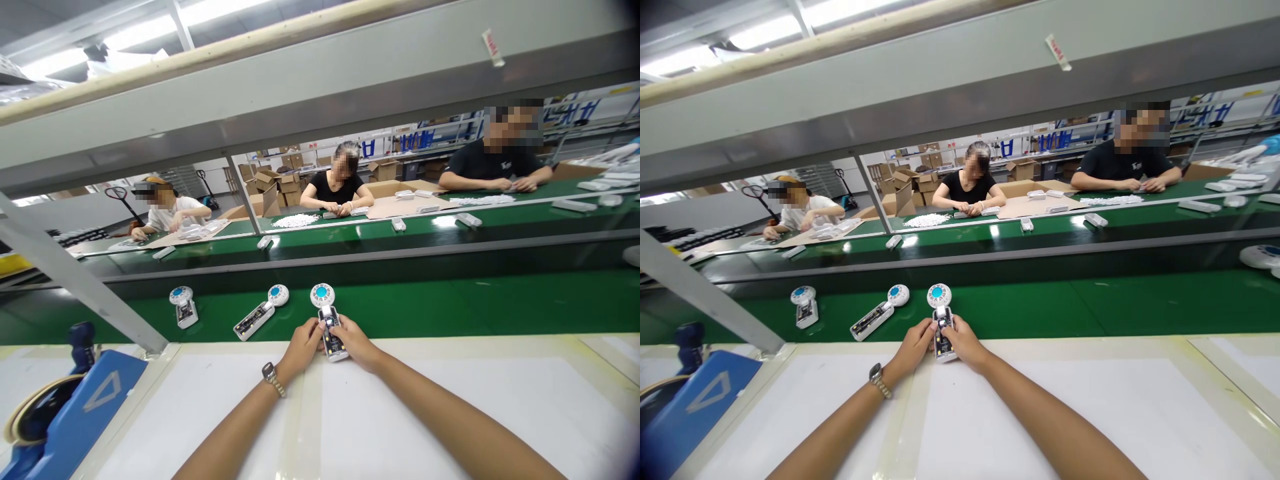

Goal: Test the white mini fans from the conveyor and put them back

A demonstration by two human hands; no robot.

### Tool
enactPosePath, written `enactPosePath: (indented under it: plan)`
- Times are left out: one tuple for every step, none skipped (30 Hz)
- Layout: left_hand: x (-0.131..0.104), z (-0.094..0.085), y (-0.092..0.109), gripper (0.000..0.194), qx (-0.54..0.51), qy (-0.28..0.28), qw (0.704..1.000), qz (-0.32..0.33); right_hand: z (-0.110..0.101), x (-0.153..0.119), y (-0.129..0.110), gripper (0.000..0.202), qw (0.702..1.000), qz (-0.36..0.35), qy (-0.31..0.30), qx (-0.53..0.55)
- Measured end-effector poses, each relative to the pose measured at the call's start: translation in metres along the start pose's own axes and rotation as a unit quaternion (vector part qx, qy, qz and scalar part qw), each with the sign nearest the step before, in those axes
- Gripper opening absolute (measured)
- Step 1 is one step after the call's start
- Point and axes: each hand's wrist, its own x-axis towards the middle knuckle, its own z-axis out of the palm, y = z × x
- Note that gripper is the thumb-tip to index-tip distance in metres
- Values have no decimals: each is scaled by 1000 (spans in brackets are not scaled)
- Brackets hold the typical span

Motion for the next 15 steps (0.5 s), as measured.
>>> enactPosePath:
  plan:
    - [0, 0, 1, 37, 3, 0, 1000, 1, 0, 0, 0, 36, 1000, -2, 2, -2]
    - [0, 0, 1, 37, 7, -1, 1000, 2, 0, 1, 1, 36, 1000, -5, 5, -5]
    - [0, 0, 2, 37, 9, -3, 1000, 2, -1, 1, 1, 36, 1000, -8, 8, -8]
    - [0, 0, 2, 37, 12, -3, 1000, 2, -1, 1, 1, 35, 1000, -12, 11, -13]
    - [0, 0, 3, 37, 14, -3, 1000, 2, -1, 2, 2, 34, 1000, -15, 13, -18]
    - [0, 0, 3, 37, 17, -3, 1000, 3, -1, 2, 2, 34, 999, -18, 16, -24]
    - [0, -1, 3, 37, 19, -3, 1000, 4, -1, 2, 2, 33, 999, -21, 17, -30]
    - [0, -1, 3, 37, 21, -3, 1000, 5, -2, 2, 3, 33, 999, -23, 18, -34]
    - [0, -1, 3, 37, 23, -4, 1000, 6, -2, 3, 3, 32, 999, -25, 18, -35]
    - [-1, -1, 3, 37, 25, -5, 1000, 7, -2, 3, 3, 32, 999, -26, 18, -35]
    - [-1, -1, 2, 37, 26, -7, 1000, 8, -2, 2, 3, 33, 999, -27, 16, -32]
    - [-1, -1, 2, 37, 27, -9, 1000, 9, -2, 2, 3, 33, 999, -27, 15, -30]
    - [-1, -1, 2, 37, 28, -10, 1000, 11, -2, 2, 3, 33, 999, -27, 15, -29]
    - [-1, -1, 2, 37, 29, -11, 999, 13, -2, 2, 2, 33, 999, -27, 16, -30]
    - [-1, -1, 2, 37, 32, -10, 999, 16, -2, 1, 2, 32, 999, -27, 17, -33]
